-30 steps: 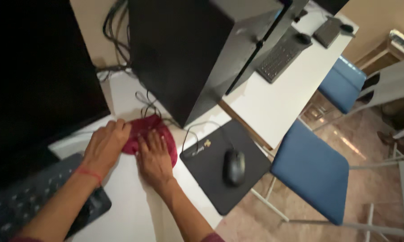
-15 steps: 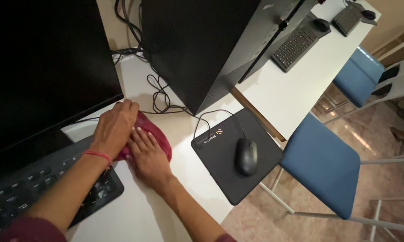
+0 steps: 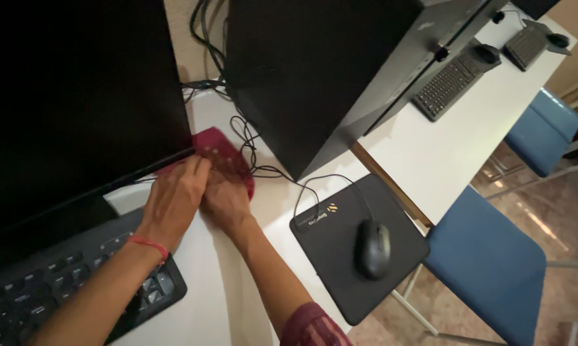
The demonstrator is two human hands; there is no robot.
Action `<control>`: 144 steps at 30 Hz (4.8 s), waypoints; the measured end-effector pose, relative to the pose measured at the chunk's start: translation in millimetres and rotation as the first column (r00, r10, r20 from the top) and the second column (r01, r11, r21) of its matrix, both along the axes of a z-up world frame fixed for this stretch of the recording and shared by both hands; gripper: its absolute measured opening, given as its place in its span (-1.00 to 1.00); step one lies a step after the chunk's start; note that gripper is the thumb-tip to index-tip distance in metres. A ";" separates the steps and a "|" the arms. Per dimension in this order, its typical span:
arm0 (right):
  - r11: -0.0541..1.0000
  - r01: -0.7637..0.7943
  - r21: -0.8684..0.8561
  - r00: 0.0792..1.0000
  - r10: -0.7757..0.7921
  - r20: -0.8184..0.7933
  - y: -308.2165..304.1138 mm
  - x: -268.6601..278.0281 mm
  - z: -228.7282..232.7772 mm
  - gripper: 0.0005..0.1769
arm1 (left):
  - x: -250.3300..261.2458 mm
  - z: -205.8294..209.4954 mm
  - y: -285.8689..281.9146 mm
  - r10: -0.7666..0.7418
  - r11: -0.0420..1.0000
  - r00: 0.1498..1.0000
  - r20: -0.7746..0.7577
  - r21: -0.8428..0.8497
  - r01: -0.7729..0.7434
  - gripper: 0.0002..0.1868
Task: The person wipes a white desk surface with a pink cloth, moving the keyboard and mouse aside to clean underneath. They then wipe the mousepad and the top of the computer tower before returning the peripherals to their original positions.
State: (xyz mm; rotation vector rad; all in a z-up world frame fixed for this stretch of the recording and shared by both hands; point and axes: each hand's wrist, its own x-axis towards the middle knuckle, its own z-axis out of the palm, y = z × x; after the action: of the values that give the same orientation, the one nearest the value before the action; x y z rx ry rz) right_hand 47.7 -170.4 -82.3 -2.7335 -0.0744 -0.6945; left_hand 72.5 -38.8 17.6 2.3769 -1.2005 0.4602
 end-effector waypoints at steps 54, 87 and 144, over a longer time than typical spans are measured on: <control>0.988 0.153 -0.017 0.979 -0.154 -0.130 23.2 -203.8 24.5 -0.30 | -127.6 -70.0 20.5 -0.320 0.938 0.938 -0.131 0.098 0.334 -0.37; 1.000 0.001 -0.023 0.967 -0.007 -0.254 53.4 -269.0 35.8 -0.24 | -171.3 -70.3 81.1 -0.455 0.873 0.876 -0.158 0.113 0.474 -0.22; 0.948 -0.286 -0.138 0.927 0.237 -0.292 -8.4 -225.7 27.3 -0.25 | -222.4 -41.5 39.9 0.078 0.976 0.970 -0.230 0.216 -0.027 -0.10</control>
State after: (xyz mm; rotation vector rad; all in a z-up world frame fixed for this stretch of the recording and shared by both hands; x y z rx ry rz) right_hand -178.0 -178.8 -55.0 -2.8825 -0.4514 -0.2438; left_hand -149.9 1.1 -23.9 2.5601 -1.1256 0.0600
